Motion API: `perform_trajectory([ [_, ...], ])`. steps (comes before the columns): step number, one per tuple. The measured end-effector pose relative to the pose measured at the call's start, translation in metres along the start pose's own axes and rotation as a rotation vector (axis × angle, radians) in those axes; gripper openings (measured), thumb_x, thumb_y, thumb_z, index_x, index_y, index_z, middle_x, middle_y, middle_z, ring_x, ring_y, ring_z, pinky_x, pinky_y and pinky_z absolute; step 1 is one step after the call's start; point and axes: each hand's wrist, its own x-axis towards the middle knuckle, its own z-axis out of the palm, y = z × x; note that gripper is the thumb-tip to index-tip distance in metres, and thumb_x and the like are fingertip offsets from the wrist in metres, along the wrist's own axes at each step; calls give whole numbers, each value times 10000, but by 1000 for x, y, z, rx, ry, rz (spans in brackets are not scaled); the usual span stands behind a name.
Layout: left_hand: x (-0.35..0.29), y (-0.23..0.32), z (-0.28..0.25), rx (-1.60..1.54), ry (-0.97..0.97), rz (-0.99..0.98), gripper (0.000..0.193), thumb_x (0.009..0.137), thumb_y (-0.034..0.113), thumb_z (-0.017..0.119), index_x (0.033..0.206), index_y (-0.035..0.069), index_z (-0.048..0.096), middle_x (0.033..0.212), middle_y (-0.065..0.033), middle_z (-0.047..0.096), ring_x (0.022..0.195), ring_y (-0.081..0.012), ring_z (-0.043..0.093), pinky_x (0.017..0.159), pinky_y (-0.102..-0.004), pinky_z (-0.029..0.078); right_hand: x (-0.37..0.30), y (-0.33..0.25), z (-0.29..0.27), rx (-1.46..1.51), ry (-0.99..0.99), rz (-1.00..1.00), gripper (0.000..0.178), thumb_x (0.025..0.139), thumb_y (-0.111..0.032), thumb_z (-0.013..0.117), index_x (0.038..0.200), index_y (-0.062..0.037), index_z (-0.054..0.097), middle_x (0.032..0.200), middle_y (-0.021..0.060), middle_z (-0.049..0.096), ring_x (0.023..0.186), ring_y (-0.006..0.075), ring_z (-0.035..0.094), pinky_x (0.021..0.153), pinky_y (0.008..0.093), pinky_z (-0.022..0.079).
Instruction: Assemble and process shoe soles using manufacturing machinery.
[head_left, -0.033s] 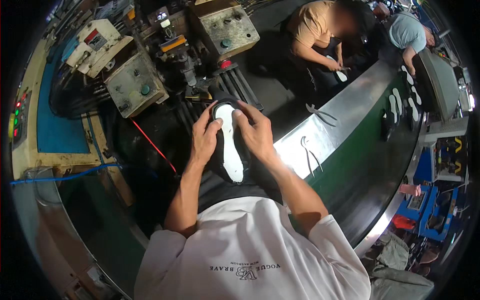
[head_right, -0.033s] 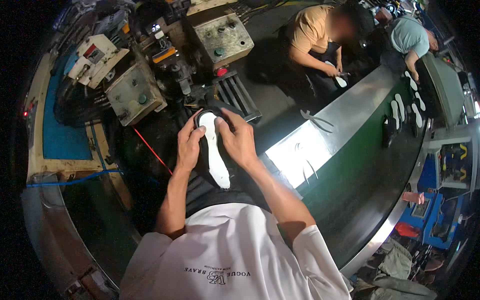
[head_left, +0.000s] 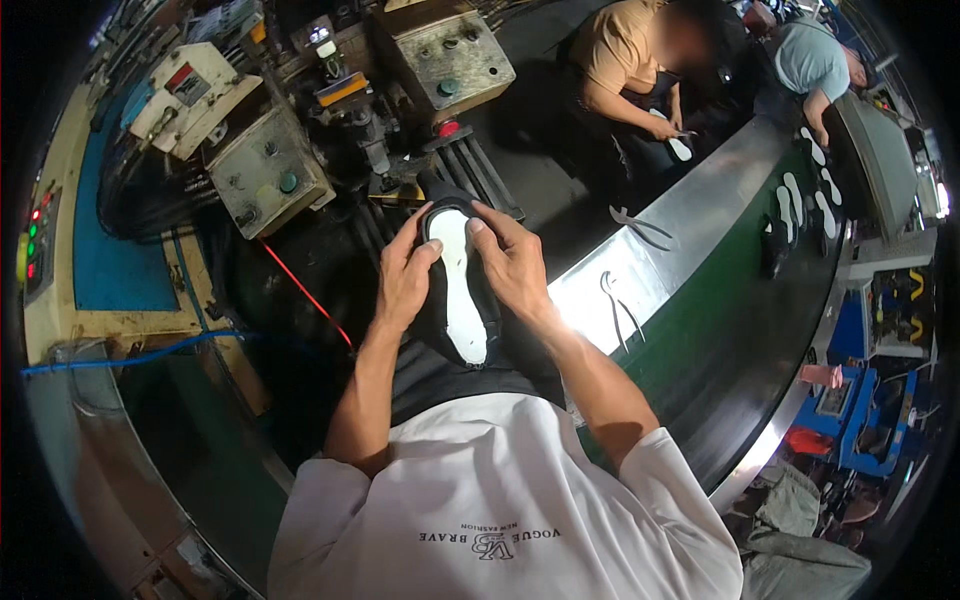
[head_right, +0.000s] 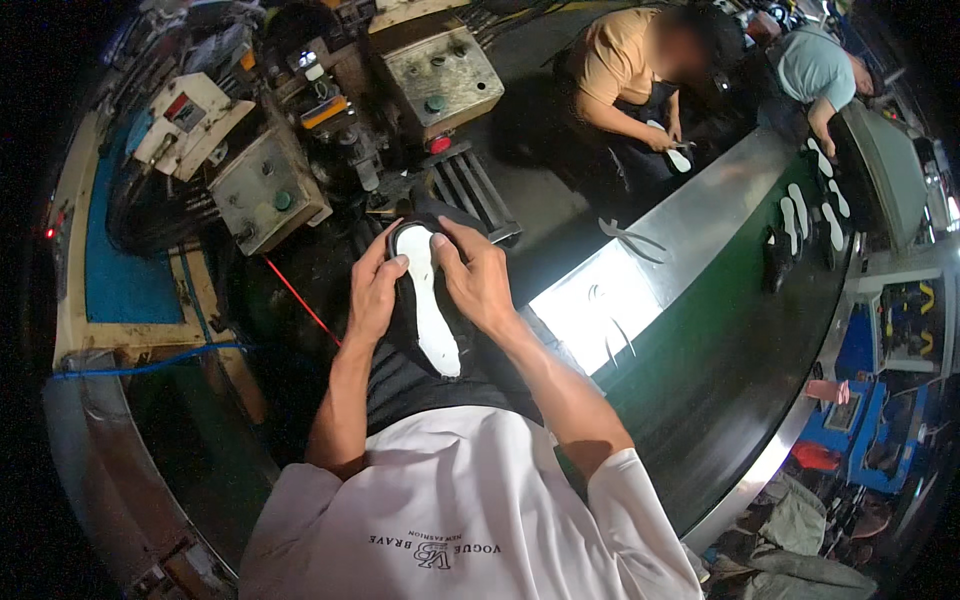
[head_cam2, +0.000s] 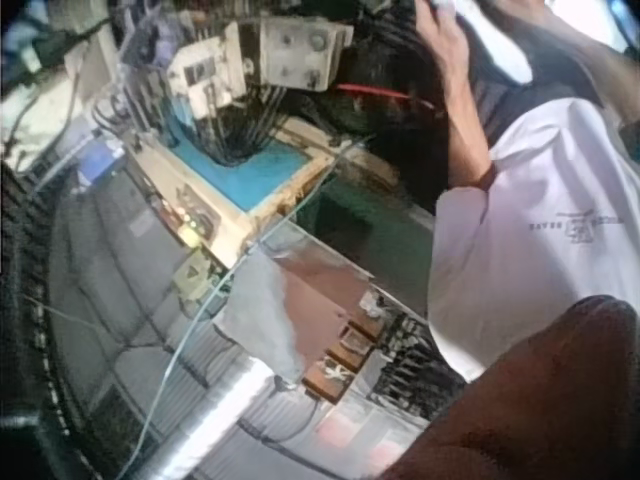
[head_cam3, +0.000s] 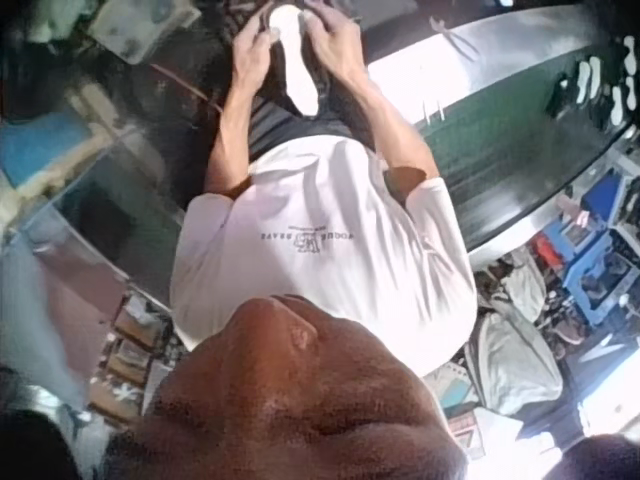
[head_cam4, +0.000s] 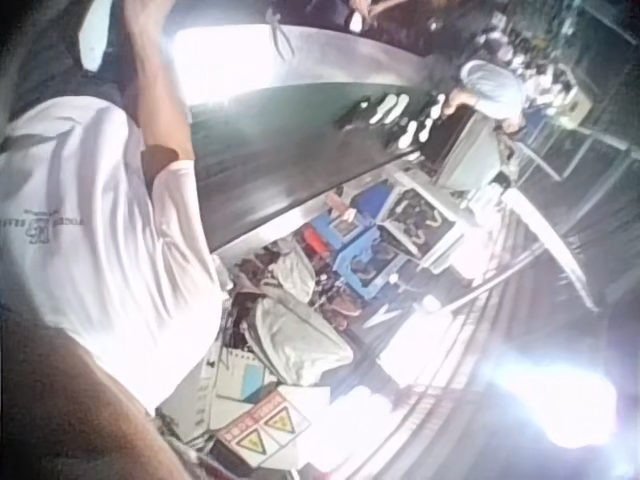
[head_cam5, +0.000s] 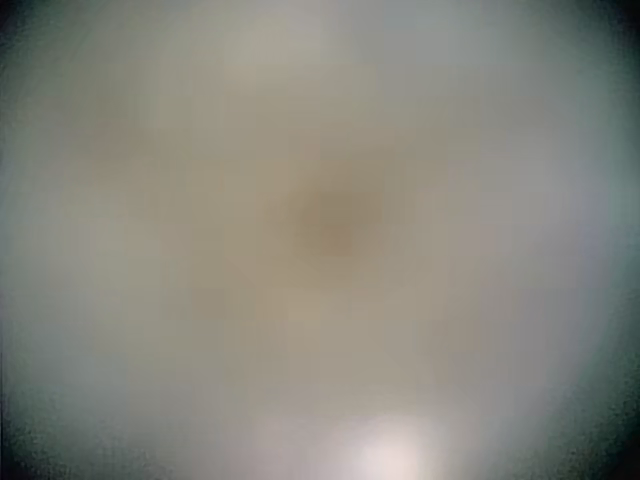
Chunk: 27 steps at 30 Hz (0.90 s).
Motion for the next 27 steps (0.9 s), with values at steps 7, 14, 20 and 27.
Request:
perform_trajectory([
  [7,7,11,-7,38,-159,-35,593,1001,148,597,1554,-60,544,1422,-190,678,1276,-234,635,1116,-345,481,1,-8,-19,50,-92,23,523,1081,-308,683,1497,3,627,1169,189,765,1021,211,702,929,350,551],
  [14,12,9,9,7,-32,-42,544,1127,320,581,1531,-45,573,1486,-210,648,1352,-269,611,1152,-369,461,-1,9,1,-27,-155,32,732,1005,-332,779,1612,-36,500,1383,255,681,1301,344,645,1123,427,476],
  [20,4,-9,8,124,126,75,455,1125,306,599,1433,-22,660,1418,-191,662,1277,-293,638,1109,-394,486,-7,1,16,-49,-125,-14,699,1007,-309,782,1607,-64,521,1299,231,689,1210,314,636,1063,410,485],
  [27,8,-13,17,78,129,2,473,1075,197,648,1497,-14,614,1442,-175,639,1324,-282,617,1139,-388,481,0,20,17,237,-116,35,738,974,-268,799,1604,-17,508,1447,253,669,1240,307,655,1043,391,519],
])
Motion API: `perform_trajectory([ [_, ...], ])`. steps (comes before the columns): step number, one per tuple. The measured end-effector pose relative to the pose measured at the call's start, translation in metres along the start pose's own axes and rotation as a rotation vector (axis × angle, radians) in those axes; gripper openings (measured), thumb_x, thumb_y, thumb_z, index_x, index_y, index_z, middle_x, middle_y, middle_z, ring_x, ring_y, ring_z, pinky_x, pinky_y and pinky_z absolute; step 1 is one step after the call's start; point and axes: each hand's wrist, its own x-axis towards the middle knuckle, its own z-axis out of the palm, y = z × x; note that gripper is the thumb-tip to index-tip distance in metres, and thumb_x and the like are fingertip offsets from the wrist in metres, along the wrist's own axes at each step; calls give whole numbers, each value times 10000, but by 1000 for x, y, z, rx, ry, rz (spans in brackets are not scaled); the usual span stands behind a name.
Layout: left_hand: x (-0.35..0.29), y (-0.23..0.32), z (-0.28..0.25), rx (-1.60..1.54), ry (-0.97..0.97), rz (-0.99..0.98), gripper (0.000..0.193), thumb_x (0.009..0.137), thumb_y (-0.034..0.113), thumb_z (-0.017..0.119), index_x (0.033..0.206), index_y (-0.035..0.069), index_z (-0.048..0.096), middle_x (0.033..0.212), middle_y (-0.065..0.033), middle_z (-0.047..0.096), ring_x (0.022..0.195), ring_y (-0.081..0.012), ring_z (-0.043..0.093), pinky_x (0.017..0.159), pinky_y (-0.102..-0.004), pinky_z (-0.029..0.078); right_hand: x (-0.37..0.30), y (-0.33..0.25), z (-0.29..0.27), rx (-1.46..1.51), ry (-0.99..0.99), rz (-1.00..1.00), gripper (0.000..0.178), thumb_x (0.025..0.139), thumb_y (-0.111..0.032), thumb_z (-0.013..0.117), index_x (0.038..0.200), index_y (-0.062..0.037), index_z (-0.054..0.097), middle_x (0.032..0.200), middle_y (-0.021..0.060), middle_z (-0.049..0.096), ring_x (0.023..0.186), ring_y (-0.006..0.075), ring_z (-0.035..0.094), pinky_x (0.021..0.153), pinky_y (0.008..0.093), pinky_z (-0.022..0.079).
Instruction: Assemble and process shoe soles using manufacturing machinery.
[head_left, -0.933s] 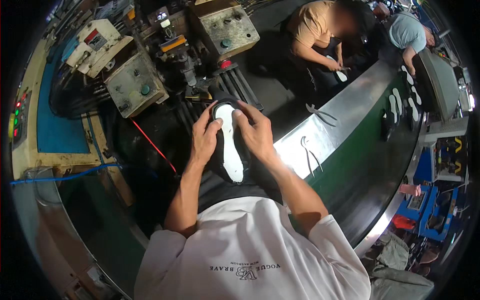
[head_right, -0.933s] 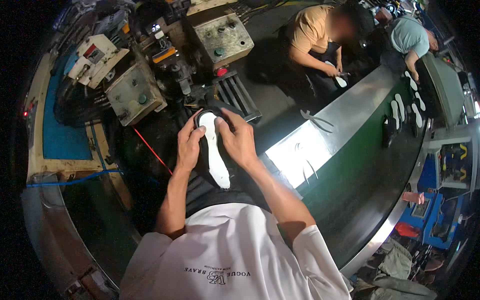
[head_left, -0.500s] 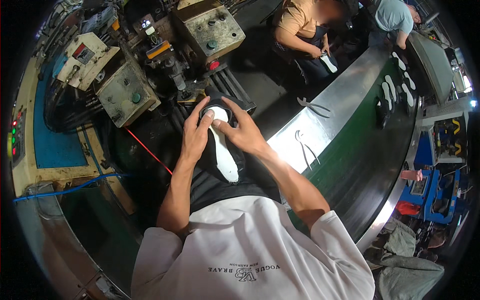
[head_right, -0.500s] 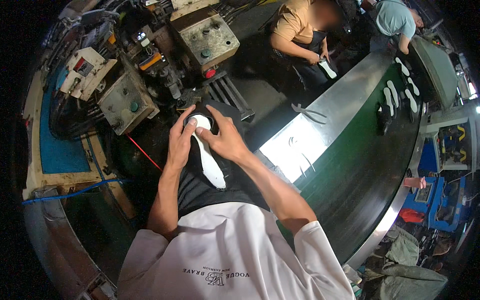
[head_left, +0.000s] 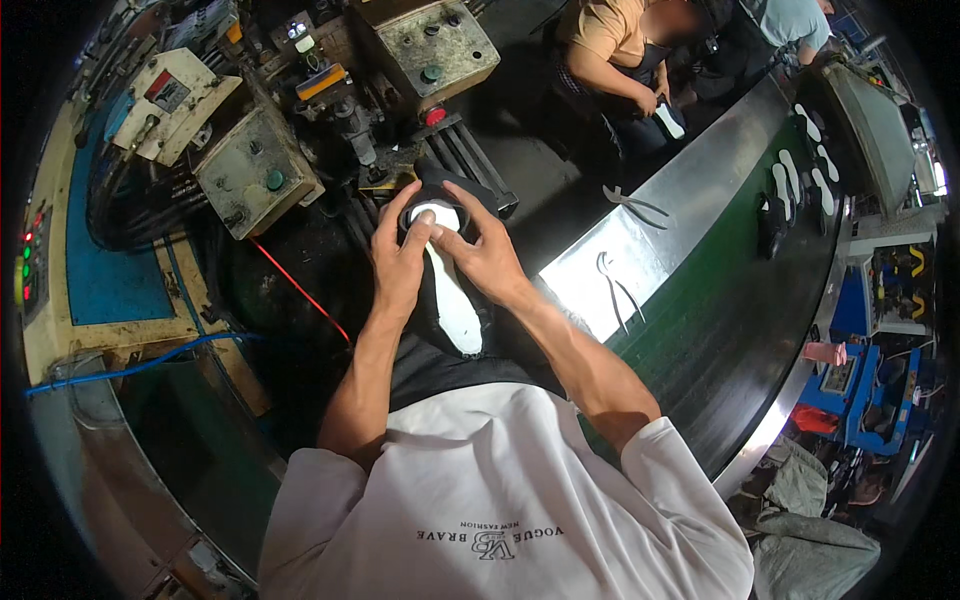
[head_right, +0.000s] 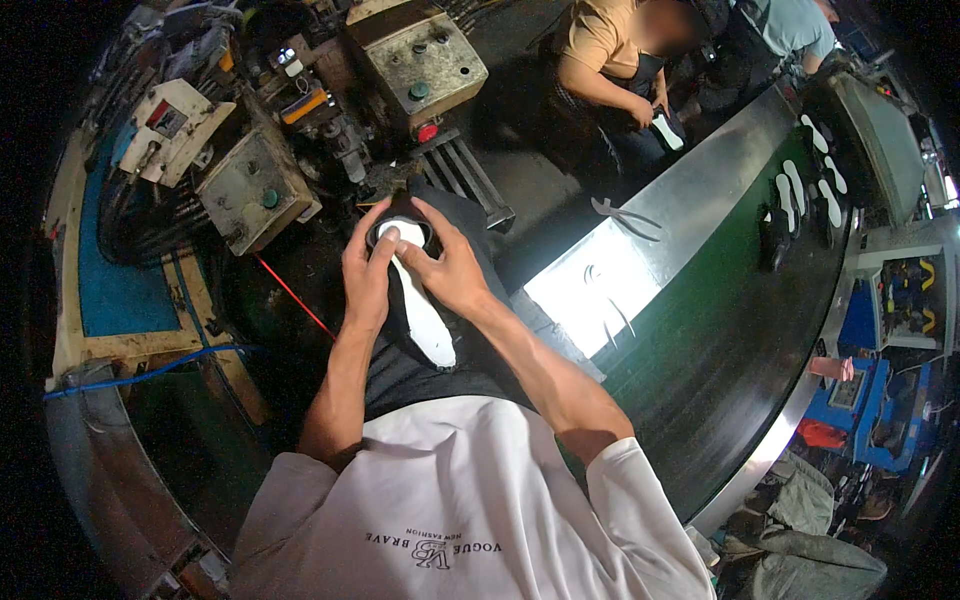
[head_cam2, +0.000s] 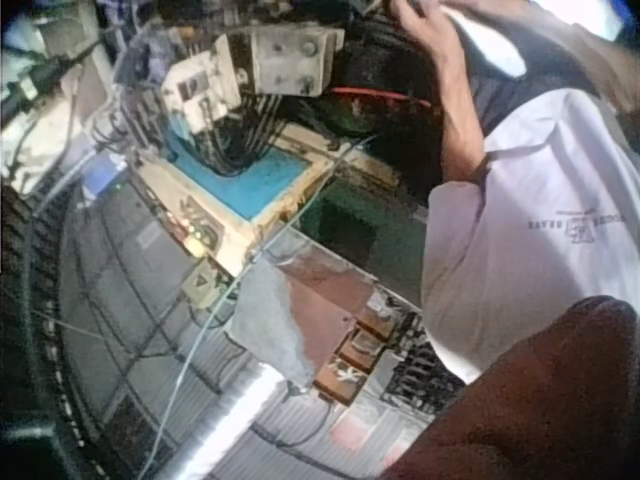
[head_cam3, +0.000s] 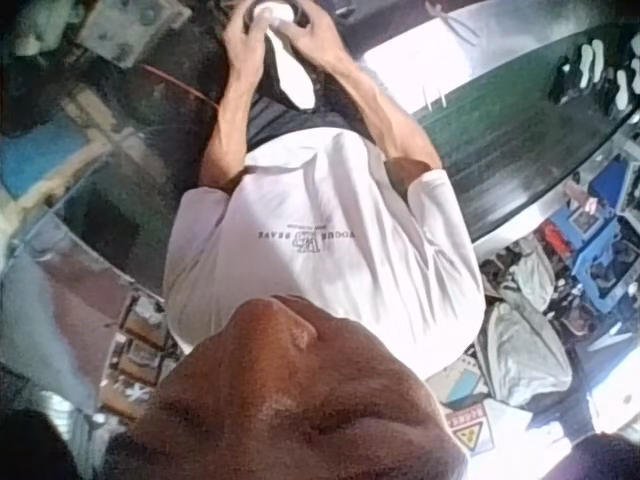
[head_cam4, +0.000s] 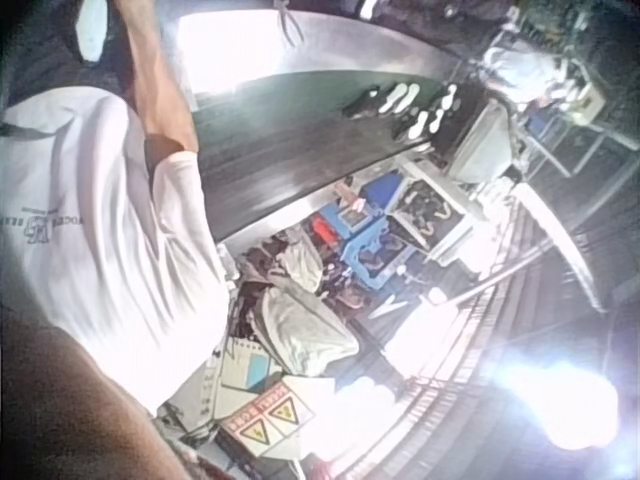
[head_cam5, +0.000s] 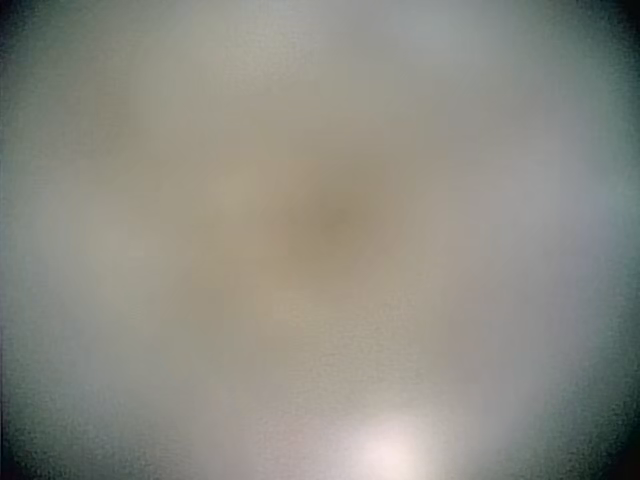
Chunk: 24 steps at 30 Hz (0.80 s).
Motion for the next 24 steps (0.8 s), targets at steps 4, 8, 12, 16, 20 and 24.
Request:
perform_trajectory([
  [4,-10,-5,1,-373,-38,-105,549,1042,128,634,1558,-37,544,1496,-187,611,1348,-255,600,1163,-372,466,-3,17,-6,-46,7,-38,761,961,-249,787,1621,-14,490,1460,229,677,1152,253,690,990,360,541],
  [8,-1,-8,-20,-220,-138,-109,626,976,61,600,1583,-61,505,1486,-188,618,1336,-233,603,1166,-355,460,-2,8,-24,-6,-122,143,748,947,-118,712,1645,-13,464,1435,173,671,1255,188,629,1092,316,492],
  [12,6,4,-29,-146,-275,-182,682,953,23,559,1622,-51,455,1486,-187,607,1332,-232,606,1157,-349,461,1,10,-29,-33,-161,114,773,927,-84,674,1662,-25,444,1463,162,648,1288,197,615,1129,318,466],
  [16,-4,-1,-25,-698,-374,-226,662,1075,149,597,1685,16,380,1586,-177,551,1451,-250,543,1236,-382,406,-5,18,-28,203,-160,104,800,961,-153,693,1696,-42,395,1623,150,537,1367,210,567,1154,338,445],
  [20,-11,-38,-17,-896,-214,-240,679,1167,444,486,1724,96,313,1670,-99,490,1524,-282,485,1289,-444,367,-10,20,-25,776,-299,286,644,1112,-219,609,1698,-60,396,1719,122,417,1583,227,366,1307,374,267],
  [24,-11,-33,-9,-798,-270,-225,714,1163,515,457,1733,118,291,1695,-100,447,1542,-258,447,1297,-426,348,-6,35,-19,689,-215,233,563,1186,-296,505,1691,-67,407,1724,111,420,1578,232,379,1302,362,279],
])
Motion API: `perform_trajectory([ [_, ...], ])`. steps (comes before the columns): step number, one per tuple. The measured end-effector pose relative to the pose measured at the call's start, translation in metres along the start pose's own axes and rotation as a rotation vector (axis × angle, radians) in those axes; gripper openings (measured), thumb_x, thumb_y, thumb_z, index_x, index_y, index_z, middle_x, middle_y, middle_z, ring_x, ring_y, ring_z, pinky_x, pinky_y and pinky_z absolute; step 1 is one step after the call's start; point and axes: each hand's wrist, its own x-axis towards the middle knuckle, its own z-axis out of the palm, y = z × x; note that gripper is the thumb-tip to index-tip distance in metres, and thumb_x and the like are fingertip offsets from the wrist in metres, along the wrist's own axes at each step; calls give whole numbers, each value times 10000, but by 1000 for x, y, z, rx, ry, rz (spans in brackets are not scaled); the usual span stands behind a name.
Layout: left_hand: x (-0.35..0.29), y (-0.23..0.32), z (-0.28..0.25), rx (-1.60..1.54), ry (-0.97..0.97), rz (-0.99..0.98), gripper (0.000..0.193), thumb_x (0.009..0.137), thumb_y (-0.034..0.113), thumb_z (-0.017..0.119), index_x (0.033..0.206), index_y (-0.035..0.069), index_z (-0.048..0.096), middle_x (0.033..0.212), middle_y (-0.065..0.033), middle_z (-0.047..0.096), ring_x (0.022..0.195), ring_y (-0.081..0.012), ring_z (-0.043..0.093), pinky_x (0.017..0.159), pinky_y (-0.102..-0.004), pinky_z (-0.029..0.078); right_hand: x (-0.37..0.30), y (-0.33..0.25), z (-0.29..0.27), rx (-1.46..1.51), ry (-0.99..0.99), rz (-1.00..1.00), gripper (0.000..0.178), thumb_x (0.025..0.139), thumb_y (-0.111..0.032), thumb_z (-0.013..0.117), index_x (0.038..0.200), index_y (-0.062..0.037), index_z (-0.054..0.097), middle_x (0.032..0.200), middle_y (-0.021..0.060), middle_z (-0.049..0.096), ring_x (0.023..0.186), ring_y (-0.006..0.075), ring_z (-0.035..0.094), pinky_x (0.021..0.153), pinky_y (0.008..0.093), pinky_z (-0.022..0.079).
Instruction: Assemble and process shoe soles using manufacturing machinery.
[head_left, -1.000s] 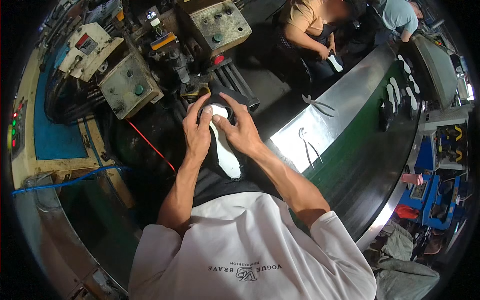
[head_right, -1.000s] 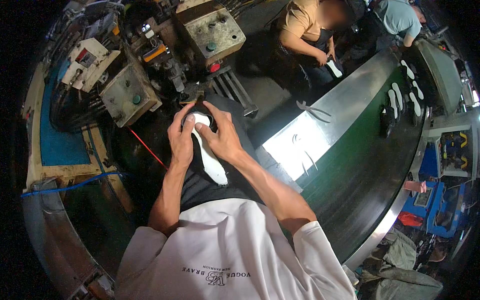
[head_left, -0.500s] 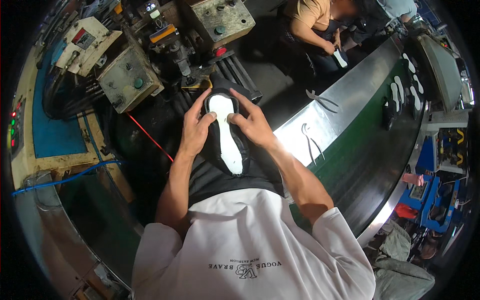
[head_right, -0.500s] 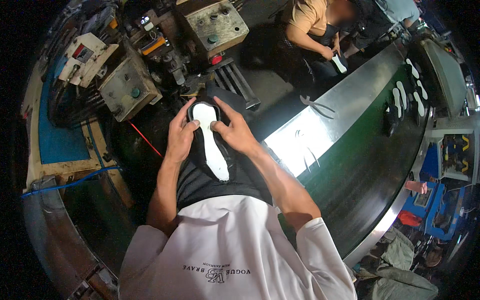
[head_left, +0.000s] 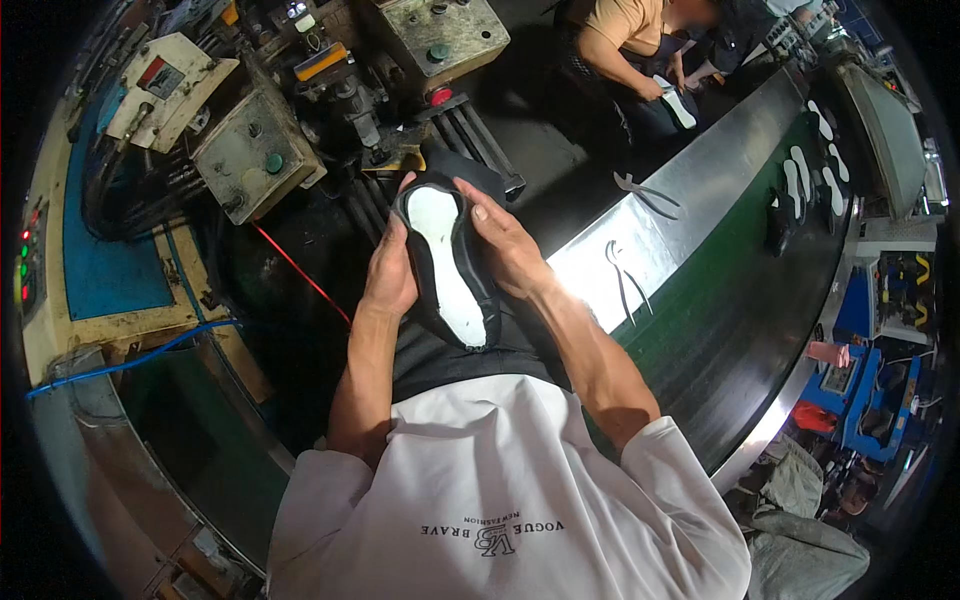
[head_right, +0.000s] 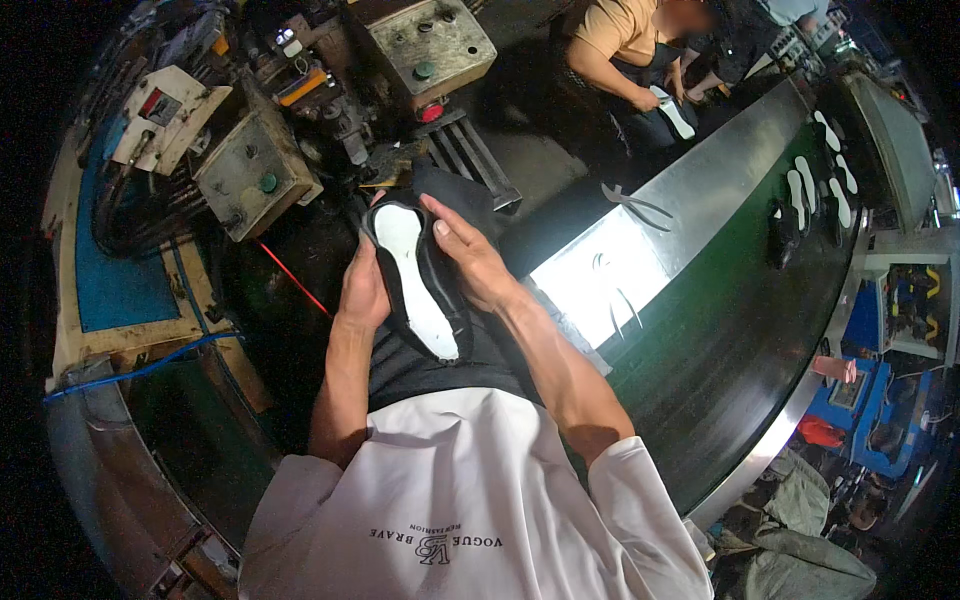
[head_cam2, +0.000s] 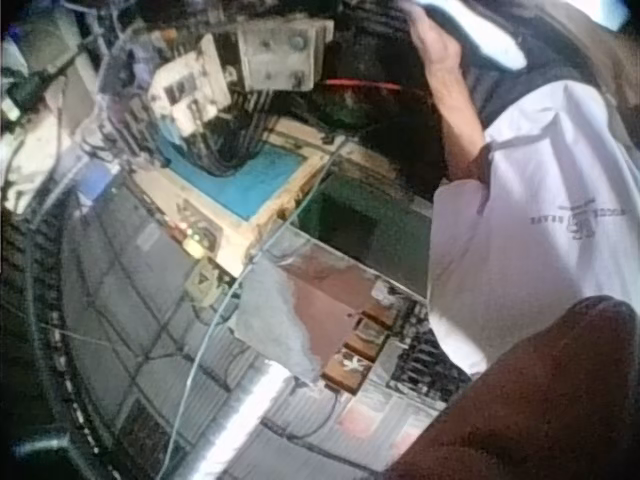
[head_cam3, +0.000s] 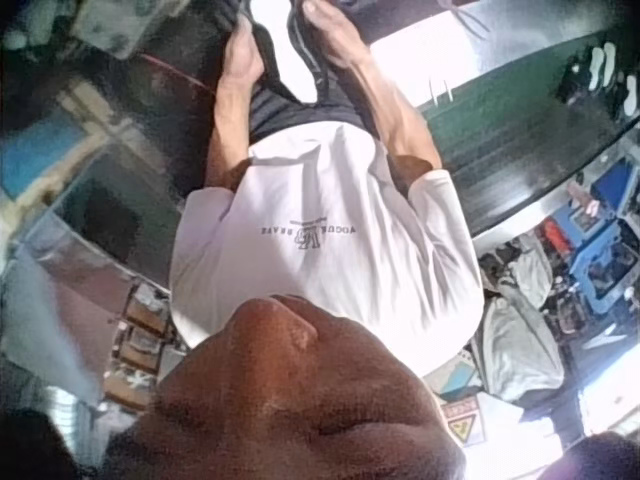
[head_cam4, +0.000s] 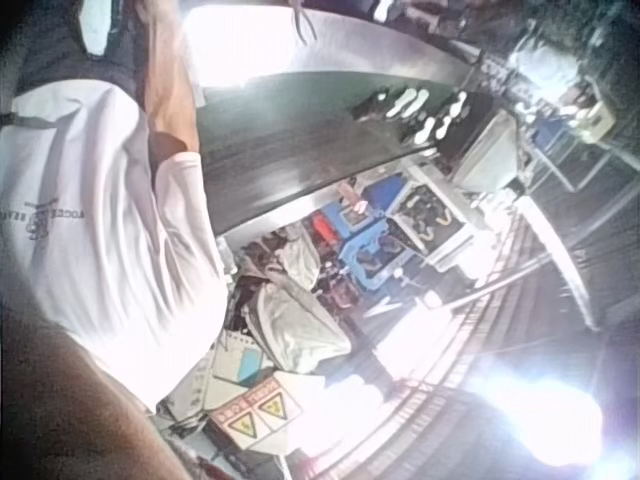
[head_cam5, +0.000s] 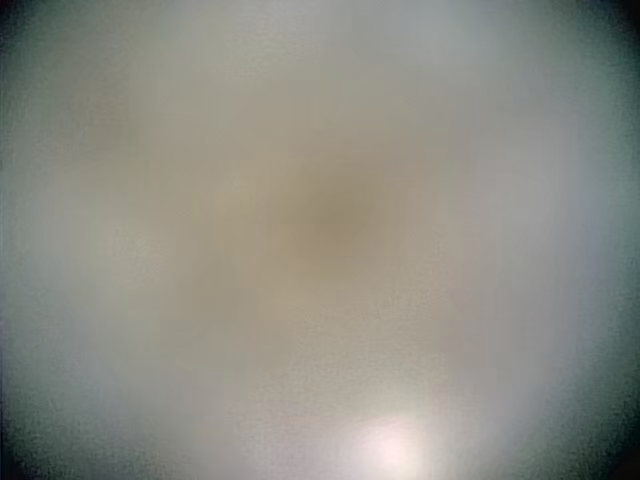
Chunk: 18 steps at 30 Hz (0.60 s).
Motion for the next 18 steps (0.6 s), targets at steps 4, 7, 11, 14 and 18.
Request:
perform_trajectory([
  [4,-1,-1,9,256,77,78,674,1183,500,419,1715,98,321,1664,-112,452,1519,-251,441,1275,-399,351,2,7,7,-492,96,-135,582,1170,-306,533,1683,-63,411,1660,192,510,1529,293,477,1257,367,346],
  [7,-1,-2,9,523,145,113,612,1186,408,463,1683,68,356,1616,-136,482,1475,-262,469,1241,-398,374,-3,-1,24,-751,204,-164,587,1155,-306,553,1666,-47,424,1589,253,568,1475,346,546,1218,394,398],
  [11,-5,-4,6,700,189,144,590,1151,315,534,1653,44,383,1569,-156,511,1423,-259,498,1215,-396,390,-3,8,28,-804,218,-165,601,1142,-304,577,1654,-27,428,1541,290,593,1447,371,576,1191,417,430],
  [14,-4,8,-2,664,174,187,615,1086,270,627,1622,35,440,1522,-157,556,1376,-250,532,1197,-390,410,-26,19,23,-747,145,-71,827,1040,-375,745,1679,-4,373,1620,295,514,1533,378,480,1253,404,369],
  [18,6,38,-2,738,134,123,587,1020,185,644,1574,26,535,1559,-152,566,1399,-249,547,1196,-375,410,-57,9,12,-743,82,182,1041,928,-406,884,1696,24,327,1663,286,451,1572,339,406,1288,397,325],
])
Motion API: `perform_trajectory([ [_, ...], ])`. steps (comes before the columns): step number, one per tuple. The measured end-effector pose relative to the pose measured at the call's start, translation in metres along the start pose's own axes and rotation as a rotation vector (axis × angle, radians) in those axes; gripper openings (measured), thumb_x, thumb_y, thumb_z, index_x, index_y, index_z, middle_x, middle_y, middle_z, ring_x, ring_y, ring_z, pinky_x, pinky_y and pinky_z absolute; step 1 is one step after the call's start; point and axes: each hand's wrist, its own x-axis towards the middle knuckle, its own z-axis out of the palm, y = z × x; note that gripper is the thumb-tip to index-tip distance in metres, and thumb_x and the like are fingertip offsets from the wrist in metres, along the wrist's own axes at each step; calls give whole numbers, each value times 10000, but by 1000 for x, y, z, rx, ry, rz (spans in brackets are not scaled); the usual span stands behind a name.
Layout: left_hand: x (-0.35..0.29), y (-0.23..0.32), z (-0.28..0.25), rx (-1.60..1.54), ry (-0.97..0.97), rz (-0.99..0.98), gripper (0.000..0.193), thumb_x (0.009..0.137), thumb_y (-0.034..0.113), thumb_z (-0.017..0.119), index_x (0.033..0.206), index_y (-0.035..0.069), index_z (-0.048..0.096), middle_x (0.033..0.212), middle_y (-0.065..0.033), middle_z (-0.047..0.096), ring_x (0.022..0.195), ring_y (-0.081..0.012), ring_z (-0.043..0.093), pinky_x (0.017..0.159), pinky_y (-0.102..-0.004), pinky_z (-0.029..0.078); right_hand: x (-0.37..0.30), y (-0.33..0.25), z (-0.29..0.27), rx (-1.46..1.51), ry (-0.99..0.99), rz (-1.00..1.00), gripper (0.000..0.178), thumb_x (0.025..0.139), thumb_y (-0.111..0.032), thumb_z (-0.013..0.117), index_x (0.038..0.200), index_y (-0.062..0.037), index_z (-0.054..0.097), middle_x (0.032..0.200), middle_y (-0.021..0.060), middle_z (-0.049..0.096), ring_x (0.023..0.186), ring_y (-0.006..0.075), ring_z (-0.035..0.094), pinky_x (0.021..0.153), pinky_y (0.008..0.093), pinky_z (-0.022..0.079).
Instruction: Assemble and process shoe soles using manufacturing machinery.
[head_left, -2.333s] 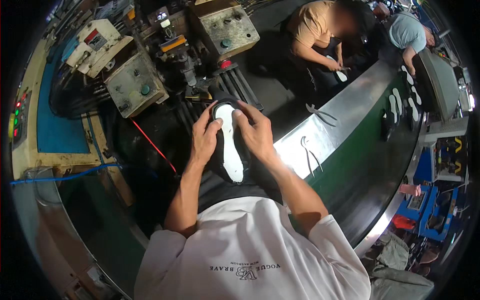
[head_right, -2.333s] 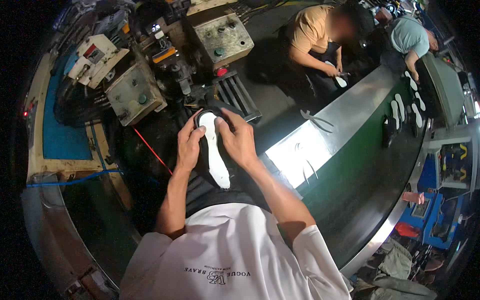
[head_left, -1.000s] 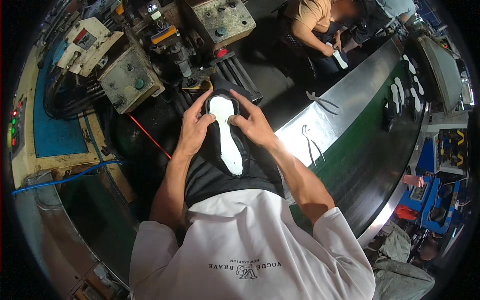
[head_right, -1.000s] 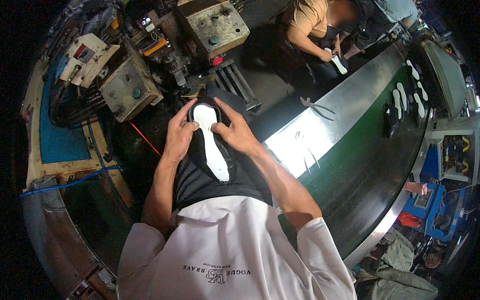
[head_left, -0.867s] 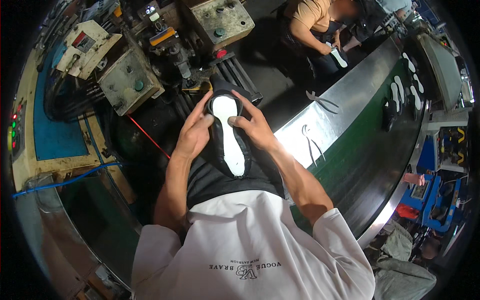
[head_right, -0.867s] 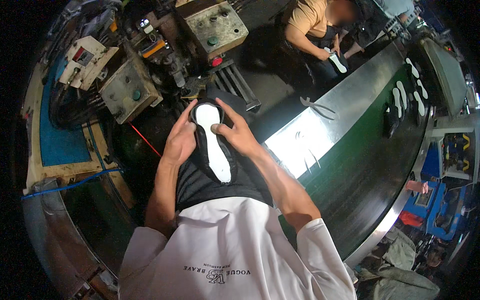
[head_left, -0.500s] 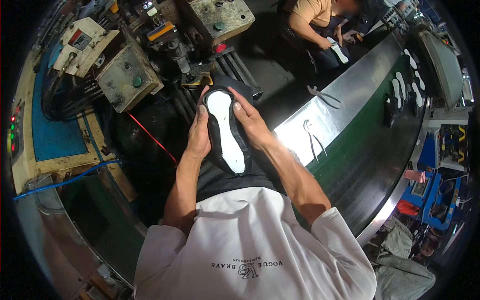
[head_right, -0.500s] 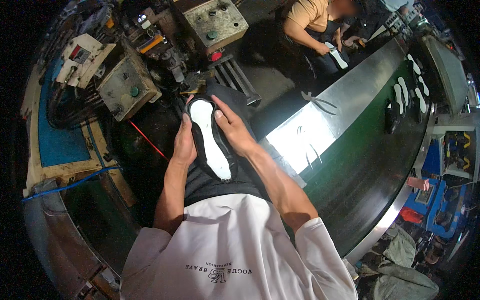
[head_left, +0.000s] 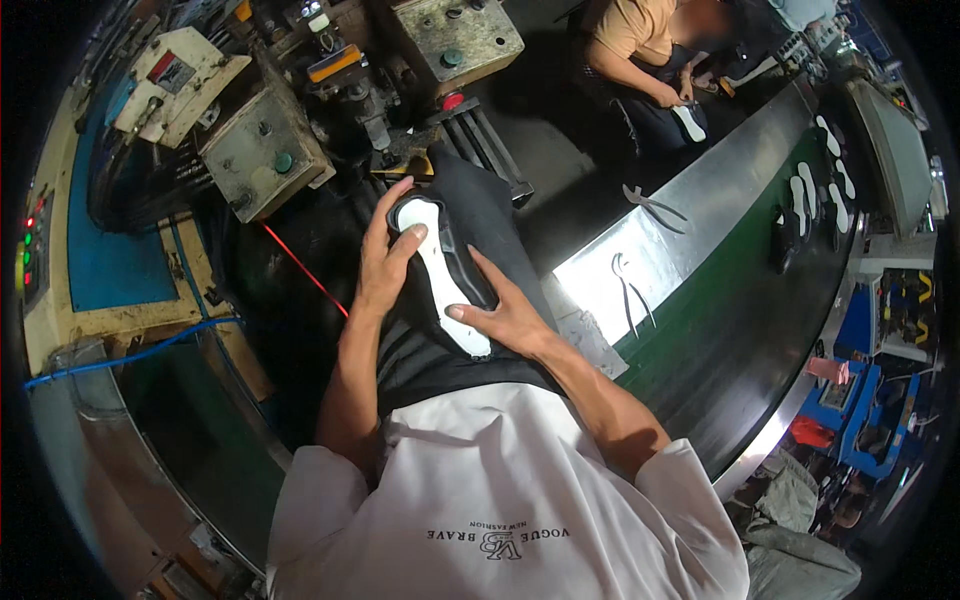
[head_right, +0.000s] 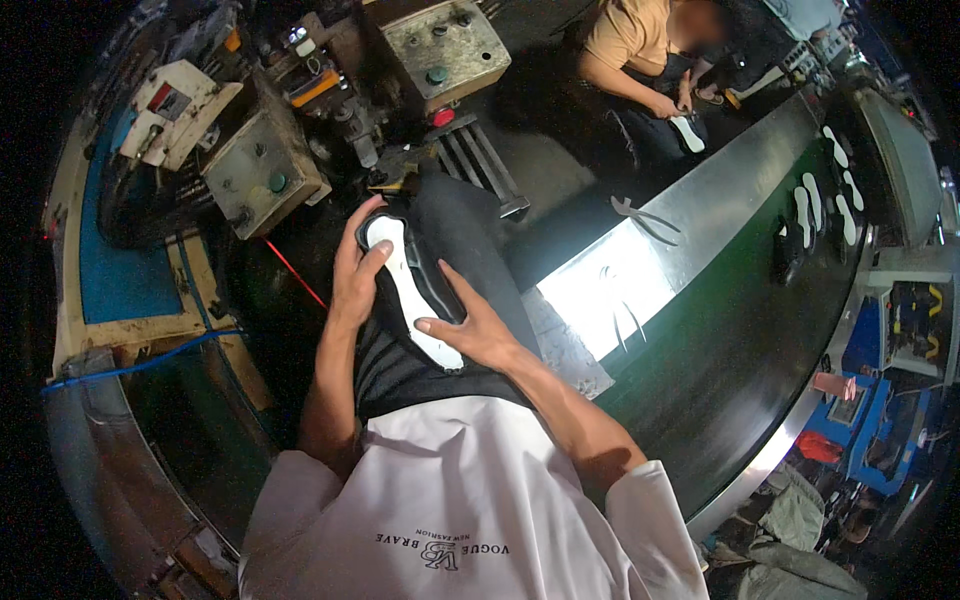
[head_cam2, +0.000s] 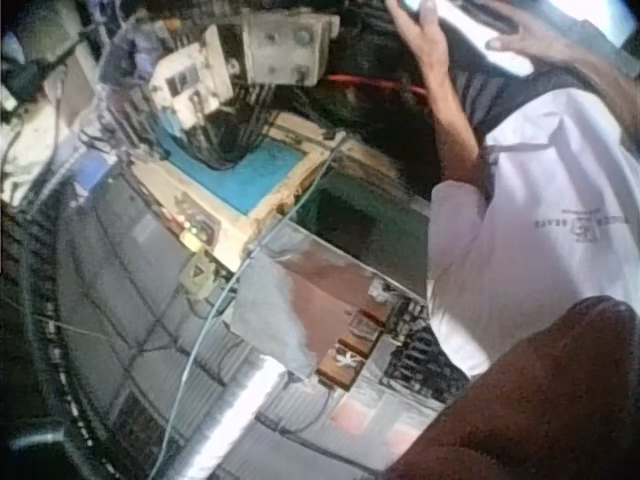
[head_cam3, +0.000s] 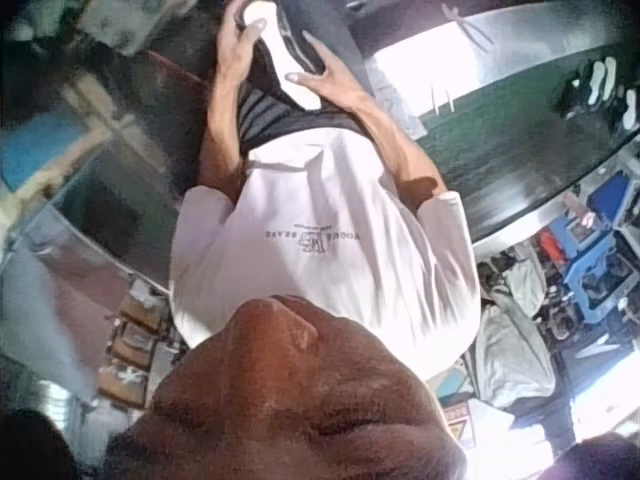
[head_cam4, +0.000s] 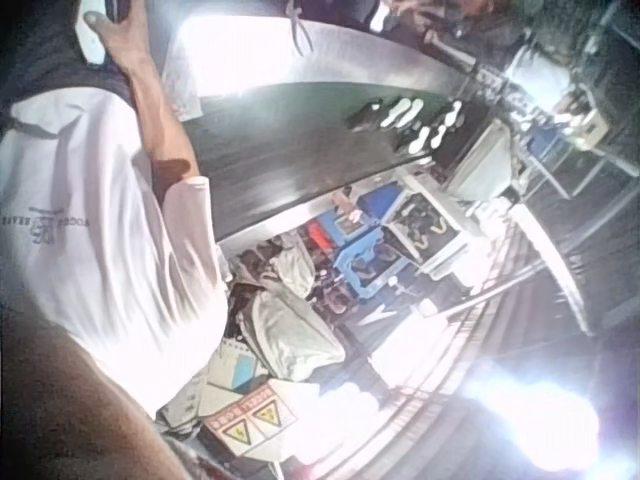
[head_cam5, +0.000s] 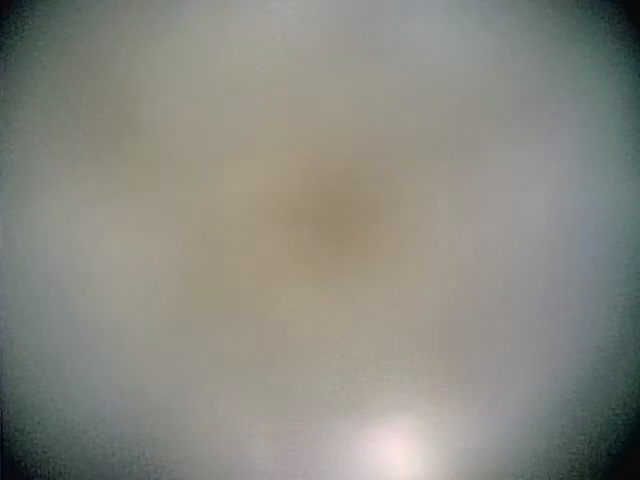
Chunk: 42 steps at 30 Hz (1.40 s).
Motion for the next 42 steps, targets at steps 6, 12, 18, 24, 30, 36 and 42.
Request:
perform_trajectory([
  [6,43,-37,-13,21,193,-56,269,1089,197,664,1229,-6,773,1105,-26,763,1022,-120,643,952,-303,512,6,-21,-34,-199,-7,-112,1014,905,-470,883,1666,-2,402,1591,318,516,1409,369,579,1190,436,463],
  [12,55,-62,22,116,116,-276,307,1109,217,626,1280,0,758,1217,-85,763,1143,-180,656,1024,-347,496,-38,-20,-36,-1274,-110,-320,954,902,-343,846,1706,-426,341,1757,315,165,1277,494,542,1093,549,544],
  [18,49,-77,18,342,157,-13,305,1125,215,575,1249,-16,731,1093,-141,767,1006,-191,674,915,-375,525,-40,-10,-29,-1255,-69,-427,837,869,-287,853,1618,-434,510,1741,349,174,1273,533,528,1127,594,501],
  [24,58,-54,4,200,62,-140,384,1113,214,599,1437,23,675,1206,-97,753,1055,-182,661,931,-366,521,-29,-23,-35,-1138,-69,-434,842,841,-262,871,1604,-391,538,1729,359,167,1282,555,510,1084,604,530],
  [30,74,5,-61,-485,121,-83,527,1140,283,625,1588,25,523,1467,-102,625,1301,-214,630,1105,-387,541,19,-129,-45,-1026,151,-651,928,747,-158,914,1593,-332,573,1721,354,180,1327,570,490,1033,610,558],
  [36,63,-48,-100,-353,275,-265,500,1100,302,676,1476,-18,596,1322,-140,705,1204,-269,724,1025,-393,598,167,-235,-25,-1097,220,-806,969,786,-175,884,1646,-381,488,1719,351,204,1296,570,509,1056,591,548],
  [42,-19,-126,-105,-395,320,-530,349,1097,159,670,1400,-15,681,1265,-135,750,1128,-246,751,986,-397,614,288,-263,8,-1130,249,-771,916,825,-196,862,1639,-387,488,1727,335,187,1266,579,521,1041,616,556],
])
